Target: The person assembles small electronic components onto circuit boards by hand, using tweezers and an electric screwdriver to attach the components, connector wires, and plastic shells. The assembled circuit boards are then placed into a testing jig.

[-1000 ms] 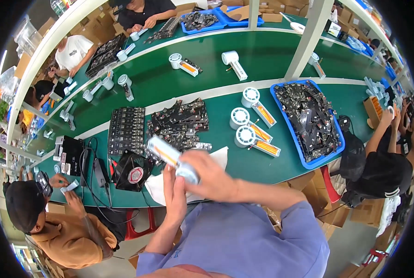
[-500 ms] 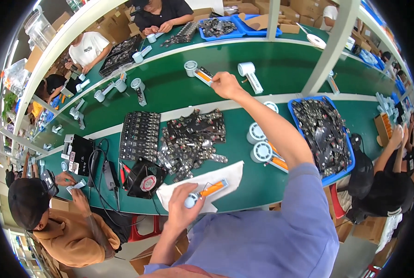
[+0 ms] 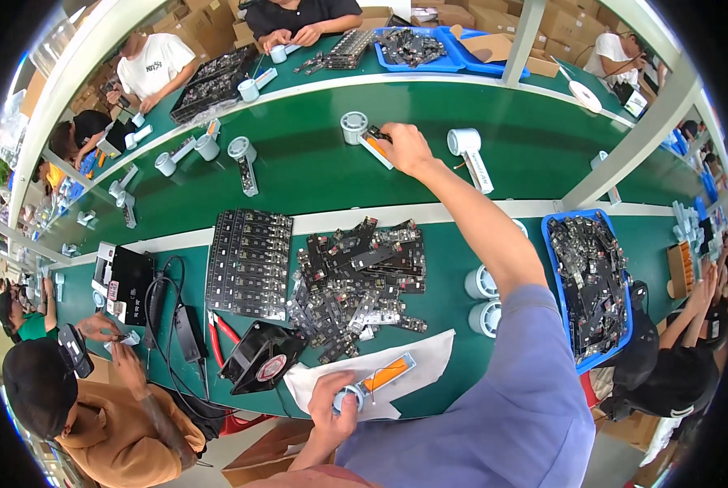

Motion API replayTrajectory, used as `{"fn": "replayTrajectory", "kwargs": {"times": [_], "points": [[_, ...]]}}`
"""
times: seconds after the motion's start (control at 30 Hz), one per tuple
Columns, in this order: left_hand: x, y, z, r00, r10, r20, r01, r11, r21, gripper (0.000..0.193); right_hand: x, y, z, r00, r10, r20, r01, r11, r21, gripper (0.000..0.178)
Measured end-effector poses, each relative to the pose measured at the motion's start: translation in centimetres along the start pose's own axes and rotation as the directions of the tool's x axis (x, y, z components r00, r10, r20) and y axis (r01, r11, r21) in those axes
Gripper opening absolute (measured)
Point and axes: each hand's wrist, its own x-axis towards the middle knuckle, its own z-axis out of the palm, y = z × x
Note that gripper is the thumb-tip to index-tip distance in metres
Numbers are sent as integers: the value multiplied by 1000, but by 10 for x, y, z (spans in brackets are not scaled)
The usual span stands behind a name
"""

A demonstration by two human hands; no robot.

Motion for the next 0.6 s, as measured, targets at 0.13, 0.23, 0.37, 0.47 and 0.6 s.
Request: {"fn": "replayTrajectory", "kwargs": {"times": [0.13, 0.23, 0.37, 0.47, 0.6], "points": [[2, -1, 1, 1000, 0, 11, 1, 1000, -12, 26, 0, -20, -6, 992, -120, 48, 127, 970, -207, 18], [1, -2, 1, 1000, 0, 12, 1, 1000, -30, 25, 7, -20, 3, 990, -131, 59, 142, 957, -252, 20], [0, -1, 0, 1000, 2, 6, -1, 999, -35, 24, 12, -21, 21, 996, -19, 86, 43, 959, -282, 18], [0, 0, 1, 1000, -1, 5, 1, 999, -32, 23, 14, -24, 24, 997, 63, 53, -46, 960, -275, 19], [6, 2, 4, 1000, 6, 16, -5, 999, -48, 23, 19, -27, 22, 989, 147, -4, -141, 937, -319, 21]]}}
